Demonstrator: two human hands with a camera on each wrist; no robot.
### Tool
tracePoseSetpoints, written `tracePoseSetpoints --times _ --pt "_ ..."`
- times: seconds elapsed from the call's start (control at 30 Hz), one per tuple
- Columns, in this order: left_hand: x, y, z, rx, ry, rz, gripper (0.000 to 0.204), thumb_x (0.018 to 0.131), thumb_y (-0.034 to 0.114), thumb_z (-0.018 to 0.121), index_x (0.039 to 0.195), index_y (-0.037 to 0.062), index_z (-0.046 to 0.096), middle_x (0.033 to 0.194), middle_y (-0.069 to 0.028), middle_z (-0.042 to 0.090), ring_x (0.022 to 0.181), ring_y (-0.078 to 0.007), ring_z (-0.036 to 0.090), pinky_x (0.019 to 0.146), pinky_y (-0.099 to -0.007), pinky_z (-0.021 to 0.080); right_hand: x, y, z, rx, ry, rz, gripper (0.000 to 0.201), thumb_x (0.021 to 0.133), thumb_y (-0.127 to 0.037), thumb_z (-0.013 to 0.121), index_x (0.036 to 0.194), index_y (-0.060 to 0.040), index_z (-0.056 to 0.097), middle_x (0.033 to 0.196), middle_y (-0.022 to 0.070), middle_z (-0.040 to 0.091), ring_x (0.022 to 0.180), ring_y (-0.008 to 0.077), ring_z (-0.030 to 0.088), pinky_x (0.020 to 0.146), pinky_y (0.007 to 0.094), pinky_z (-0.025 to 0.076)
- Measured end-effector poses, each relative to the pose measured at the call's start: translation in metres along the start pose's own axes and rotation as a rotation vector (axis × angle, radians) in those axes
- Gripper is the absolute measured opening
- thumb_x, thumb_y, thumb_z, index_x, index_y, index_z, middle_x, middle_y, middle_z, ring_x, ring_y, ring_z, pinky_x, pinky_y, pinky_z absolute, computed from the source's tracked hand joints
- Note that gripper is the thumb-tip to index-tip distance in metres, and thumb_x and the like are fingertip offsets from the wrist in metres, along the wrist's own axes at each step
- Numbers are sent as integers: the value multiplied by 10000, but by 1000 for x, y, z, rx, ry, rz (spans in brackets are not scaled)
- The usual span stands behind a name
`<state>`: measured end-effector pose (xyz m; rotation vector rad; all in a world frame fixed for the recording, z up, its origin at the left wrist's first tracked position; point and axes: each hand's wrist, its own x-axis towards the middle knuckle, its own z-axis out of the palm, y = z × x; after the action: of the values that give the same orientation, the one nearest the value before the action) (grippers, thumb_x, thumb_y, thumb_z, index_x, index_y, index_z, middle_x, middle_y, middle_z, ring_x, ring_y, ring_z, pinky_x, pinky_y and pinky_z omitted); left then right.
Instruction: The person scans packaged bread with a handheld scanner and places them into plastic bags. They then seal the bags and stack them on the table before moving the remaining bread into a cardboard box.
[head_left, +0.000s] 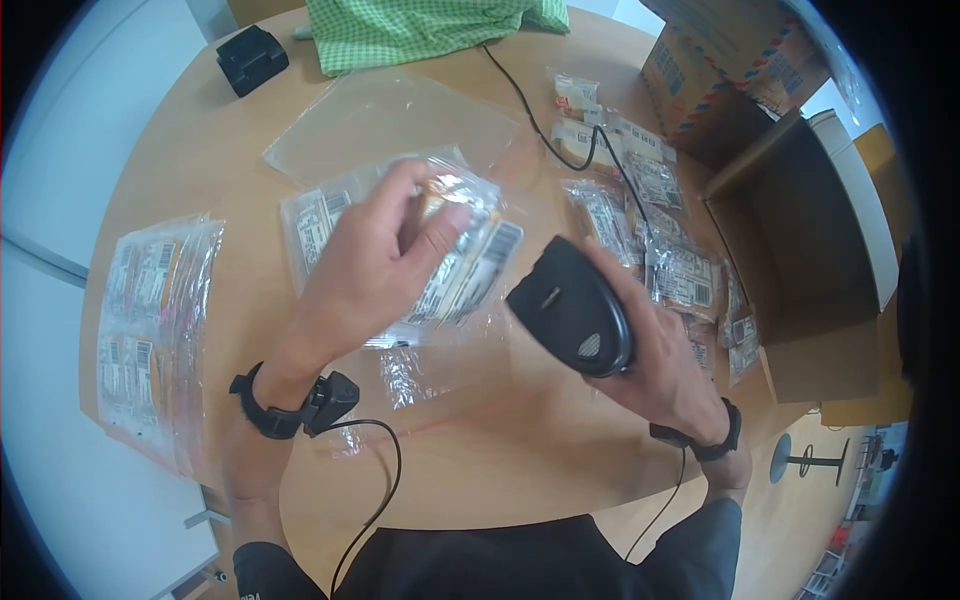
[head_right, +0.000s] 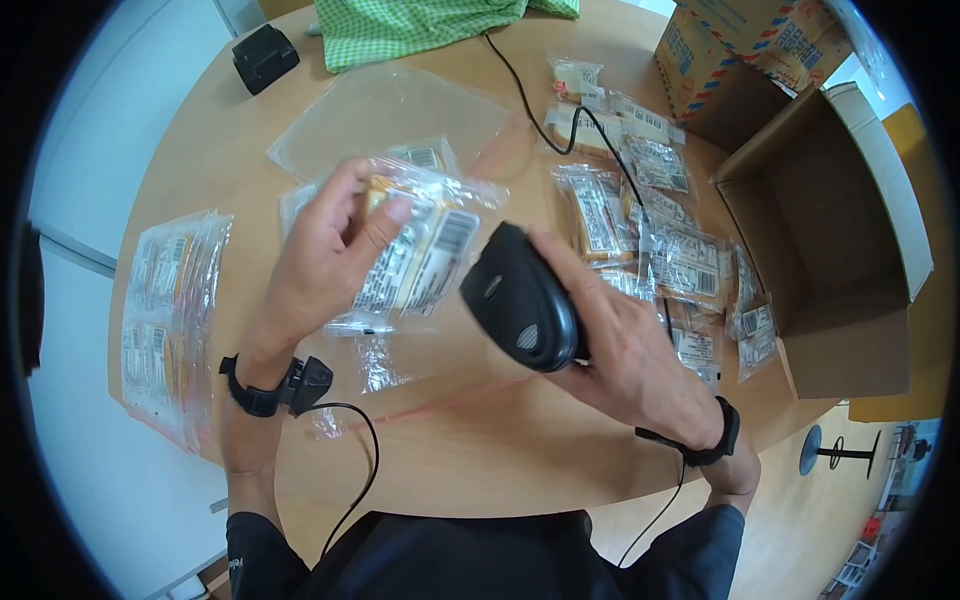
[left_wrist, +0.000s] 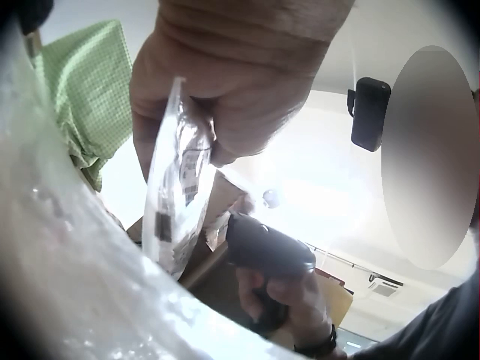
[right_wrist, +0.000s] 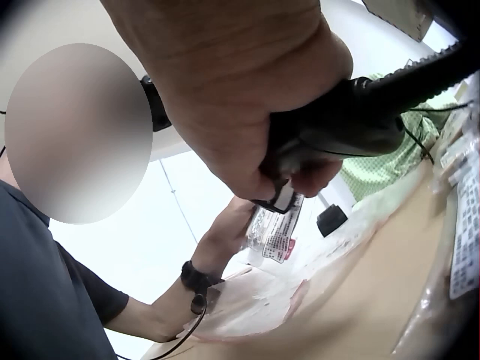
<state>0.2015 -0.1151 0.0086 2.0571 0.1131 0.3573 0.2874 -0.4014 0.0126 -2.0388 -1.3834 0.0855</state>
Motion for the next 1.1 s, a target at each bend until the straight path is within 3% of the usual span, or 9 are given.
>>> tracePoseSetpoints --times 0.13,0.2,0.3,0.43,0.63,0.87,0.93,0.97,1.1 --pt "5 -9 -4 -305 215 -4 348 1044 237 700 1266 -3 579 838 -43 686 675 -79 614 587 -241 444 -13 2 -9 -255 -23 249 1085 725 27 842 1664 -114 316 1167 164 586 1054 380 642 908 475 538" --pt "5 1 -13 -505 326 -160 385 1025 191 718 1303 -15 549 985 -86 730 808 -113 706 636 -233 526 -25 22 -5 -311 -17 282 1094 720 28 849 1665 -119 318 1214 162 589 1095 361 640 923 460 539" --pt "0 4 -12 -647 307 -94 529 1001 120 729 1421 -40 448 1182 -178 702 989 -165 735 784 -292 627 -34 37 -4 -338 -30 291 1105 716 -6 875 1665 -117 320 1308 169 585 1166 379 615 994 469 515" --pt "-21 22 -1 -717 292 -25 633 994 34 709 1521 -23 364 1285 -192 655 1055 -171 715 842 -312 642 -44 26 -8 -479 -84 213 1116 720 -145 922 1656 -60 321 1585 208 479 1343 423 538 1133 498 425" --pt "-72 49 46 -709 161 -64 741 988 -4 696 1593 -21 267 1457 -190 559 1259 -228 643 981 -313 602 -11 -47 19 -408 37 -104 936 831 -263 860 1601 1 398 1603 280 457 1420 448 520 1074 488 473" --pt "-125 25 31 -344 53 358 953 873 85 875 1610 0 277 1498 -234 486 1437 -355 507 1135 -450 503 -18 -38 20 -606 136 -386 466 964 -156 757 1357 57 622 1348 259 691 1198 437 698 883 445 587" --pt "-132 24 3 553 -24 475 859 812 142 914 1538 46 465 1449 -209 526 1374 -362 564 1098 -455 520 -33 -42 11 -562 19 -420 411 958 -146 771 1318 14 653 1257 206 743 1151 401 723 834 388 595" --pt "-132 22 -6 828 -44 514 624 768 155 901 1338 67 663 1341 -175 597 1256 -352 621 996 -445 547 -43 -43 13 -540 -12 -475 388 969 -170 754 1306 -1 659 1247 197 746 1146 392 726 823 380 591" --pt "-139 1 -9 1015 -77 475 413 774 91 842 1162 28 715 1101 -116 646 1036 -297 669 801 -391 555 -65 -59 35 -506 -101 -556 352 996 -231 654 1281 -26 683 1220 182 749 1114 369 736 785 366 575"
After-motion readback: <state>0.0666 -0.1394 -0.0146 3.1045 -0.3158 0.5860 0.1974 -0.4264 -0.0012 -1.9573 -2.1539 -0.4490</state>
